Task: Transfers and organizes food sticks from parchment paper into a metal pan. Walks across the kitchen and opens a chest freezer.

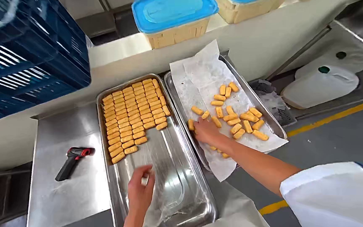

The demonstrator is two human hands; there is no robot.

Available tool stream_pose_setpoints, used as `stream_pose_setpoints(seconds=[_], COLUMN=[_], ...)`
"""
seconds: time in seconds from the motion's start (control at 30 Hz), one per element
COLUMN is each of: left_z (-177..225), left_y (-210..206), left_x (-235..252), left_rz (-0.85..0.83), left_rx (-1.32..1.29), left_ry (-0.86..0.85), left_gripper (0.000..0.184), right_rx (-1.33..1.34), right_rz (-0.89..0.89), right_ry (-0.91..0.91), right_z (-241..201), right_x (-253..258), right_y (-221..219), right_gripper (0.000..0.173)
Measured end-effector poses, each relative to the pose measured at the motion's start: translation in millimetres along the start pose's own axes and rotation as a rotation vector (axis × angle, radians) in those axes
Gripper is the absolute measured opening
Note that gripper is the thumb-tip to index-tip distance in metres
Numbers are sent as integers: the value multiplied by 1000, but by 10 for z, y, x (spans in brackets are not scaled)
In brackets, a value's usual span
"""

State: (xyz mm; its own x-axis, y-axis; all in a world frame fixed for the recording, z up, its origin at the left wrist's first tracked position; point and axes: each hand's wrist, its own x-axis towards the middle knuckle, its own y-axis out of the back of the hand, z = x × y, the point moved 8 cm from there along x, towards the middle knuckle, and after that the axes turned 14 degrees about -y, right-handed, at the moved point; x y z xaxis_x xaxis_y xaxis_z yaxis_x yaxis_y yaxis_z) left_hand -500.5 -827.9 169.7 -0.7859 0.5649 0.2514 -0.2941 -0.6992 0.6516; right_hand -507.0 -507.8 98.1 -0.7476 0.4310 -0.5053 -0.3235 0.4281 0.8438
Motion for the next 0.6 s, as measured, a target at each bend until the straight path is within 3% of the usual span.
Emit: stream_pose_setpoints(seconds=[0.13,0.23,0.33,0.4,0.53,0.6], left_z=[502,701,657,616,621,617], left_y=[-971,-1649,-2093,-2260,-2389,-2408], left_x=[1112,1669,1815,1794,1734,1706], left_rz=[-341,-594,-797,-897,-940,-919], left_rx=[24,218,498,587,634,620], left_ry=[-39,-83,-24,23,60,91], left_gripper=[36,42,50,51,49,52], right_rx=[118,321,369,339,111,40], right_rz=[-29,-19,116,108,-79,-51], right_ry=[75,76,41,66,80,114], right_z=[133,373,558,513,354,285], right_x=[-28,86,453,810,1149,1132], right_y=[-53,205,659,773,487,428], right_gripper=[48,45,41,40,71,66])
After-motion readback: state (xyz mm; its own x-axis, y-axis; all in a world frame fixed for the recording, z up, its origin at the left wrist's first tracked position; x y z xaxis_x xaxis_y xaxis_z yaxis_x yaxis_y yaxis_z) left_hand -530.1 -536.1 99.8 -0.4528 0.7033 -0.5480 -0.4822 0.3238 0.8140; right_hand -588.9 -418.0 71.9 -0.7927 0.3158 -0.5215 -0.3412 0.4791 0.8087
